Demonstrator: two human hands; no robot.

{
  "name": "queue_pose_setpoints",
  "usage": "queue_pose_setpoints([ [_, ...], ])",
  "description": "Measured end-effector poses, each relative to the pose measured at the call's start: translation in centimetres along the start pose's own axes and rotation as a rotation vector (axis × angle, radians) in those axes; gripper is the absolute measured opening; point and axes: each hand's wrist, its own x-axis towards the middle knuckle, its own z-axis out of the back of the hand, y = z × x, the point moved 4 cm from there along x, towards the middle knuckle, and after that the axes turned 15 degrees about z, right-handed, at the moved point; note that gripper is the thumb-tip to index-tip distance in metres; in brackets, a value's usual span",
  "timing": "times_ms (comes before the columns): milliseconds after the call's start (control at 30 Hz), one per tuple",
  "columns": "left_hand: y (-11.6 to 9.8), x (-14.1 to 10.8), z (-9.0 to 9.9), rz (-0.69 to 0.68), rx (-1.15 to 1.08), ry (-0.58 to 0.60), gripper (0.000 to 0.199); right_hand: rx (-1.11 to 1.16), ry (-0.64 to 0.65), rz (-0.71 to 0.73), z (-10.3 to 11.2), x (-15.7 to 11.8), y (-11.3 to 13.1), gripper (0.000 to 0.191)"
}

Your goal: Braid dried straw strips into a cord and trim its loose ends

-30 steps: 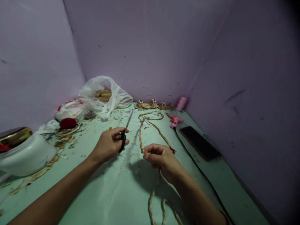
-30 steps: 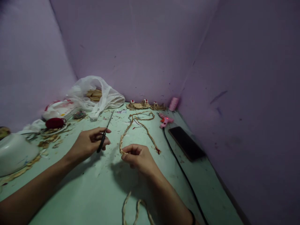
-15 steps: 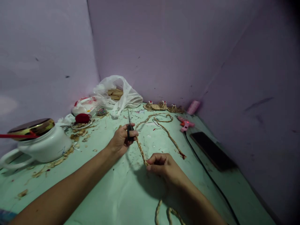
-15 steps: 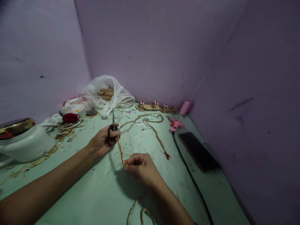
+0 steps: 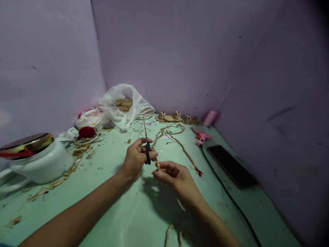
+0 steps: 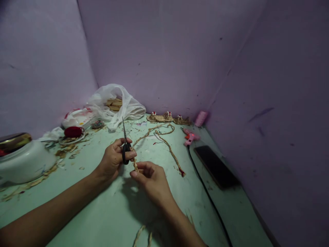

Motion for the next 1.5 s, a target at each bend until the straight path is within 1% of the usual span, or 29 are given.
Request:
queue_pose_setpoints([
  [33, 0.1, 0.0, -0.1, 0.001, 0.005, -0.012, 0.045, 0.022, -0.029, -0.022, -0.1, 0.0, -0.3, 0.035],
  [100, 0.4, 0.0, -0.2, 0.008, 0.012, -0.033, 0.045, 0.073, -0.046, -0.051, -0.4, -0.1, -0.7, 0.036],
  [300, 0.8, 0.2, -0.7, 0.081, 0.022, -0.026, 0.046, 0.194, -0.024, -0.007, -0.4, -0.5, -0.5, 0.032],
  [367, 0.9, 0.4, -0.5, 0.099, 0.031, -0.041, 0.046, 0.241, 0.026, -0.015, -0.2, -0.5, -0.6, 0.034],
  [467, 0.9, 1.0, 0.1, 0.108, 0.024, -0.043, 0.045, 0.270, 0.113, -0.072, 0.4, -0.3, -1.3, 0.044],
  [500, 0.9, 1.2, 0.3, 0.111, 0.018, -0.035, 0.044, 0.254, 0.132, -0.103, 0.6, -0.2, -1.7, 0.044],
  [567, 0.9, 1.5, 0.6, 0.113, 0.000, -0.026, 0.045, 0.202, 0.141, -0.142, 1.0, -0.1, -2.4, 0.038],
  [633, 0.9, 1.7, 0.9, 0.104, -0.024, -0.023, 0.046, 0.163, 0.117, -0.135, 1.1, -0.1, -2.5, 0.031],
  [733, 0.9, 1.8, 1.0, 0.102, -0.029, -0.044, 0.048, 0.136, 0.063, -0.069, 0.9, -0.3, -1.8, 0.027],
  [867, 1.4, 1.6, 0.2, 0.116, 0.009, -0.065, 0.045, 0.058, 0.027, 0.027, 0.5, -0.7, -0.1, 0.026],
  [933, 1.4, 1.7, -0.1, 0.118, 0.036, -0.073, 0.044, 0.039, 0.021, 0.062, 0.5, -0.6, 0.1, 0.025],
  [1000, 1.2, 1.7, 0.0, 0.124, 0.124, -0.088, 0.042, 0.032, 0.005, 0.073, 0.9, -0.3, -0.1, 0.024],
  [1067, 0.5, 1.6, 0.5, 0.113, 0.292, -0.089, 0.039, 0.027, -0.058, 0.085, 1.6, 0.0, -0.4, 0.023],
  [1133, -0.6, 1.0, 1.2, 0.026, 0.545, -0.069, 0.035, 0.009, -0.139, 0.115, 2.3, 0.3, -0.5, 0.022],
  [1167, -1.3, 0.4, 1.5, -0.067, 0.698, -0.052, 0.034, -0.007, -0.172, 0.134, 2.7, 0.4, -0.3, 0.022],
  [1267, -2.5, -1.7, 1.4, -0.447, 1.163, 0.030, 0.031, -0.073, -0.218, 0.171, 3.1, 0.5, 0.4, 0.021],
  [1333, -2.3, -2.7, 1.0, -0.633, 1.374, 0.074, 0.038, -0.104, -0.234, 0.190, 3.1, 0.4, 0.9, 0.019],
  [1400, -1.9, -3.2, 0.7, -0.722, 1.512, 0.086, 0.046, -0.125, -0.247, 0.210, 3.1, 0.4, 1.3, 0.017],
  [1500, -1.3, -3.1, 0.5, -0.763, 1.622, 0.062, 0.051, -0.172, -0.253, 0.241, 3.1, 0.3, 1.4, 0.017],
])
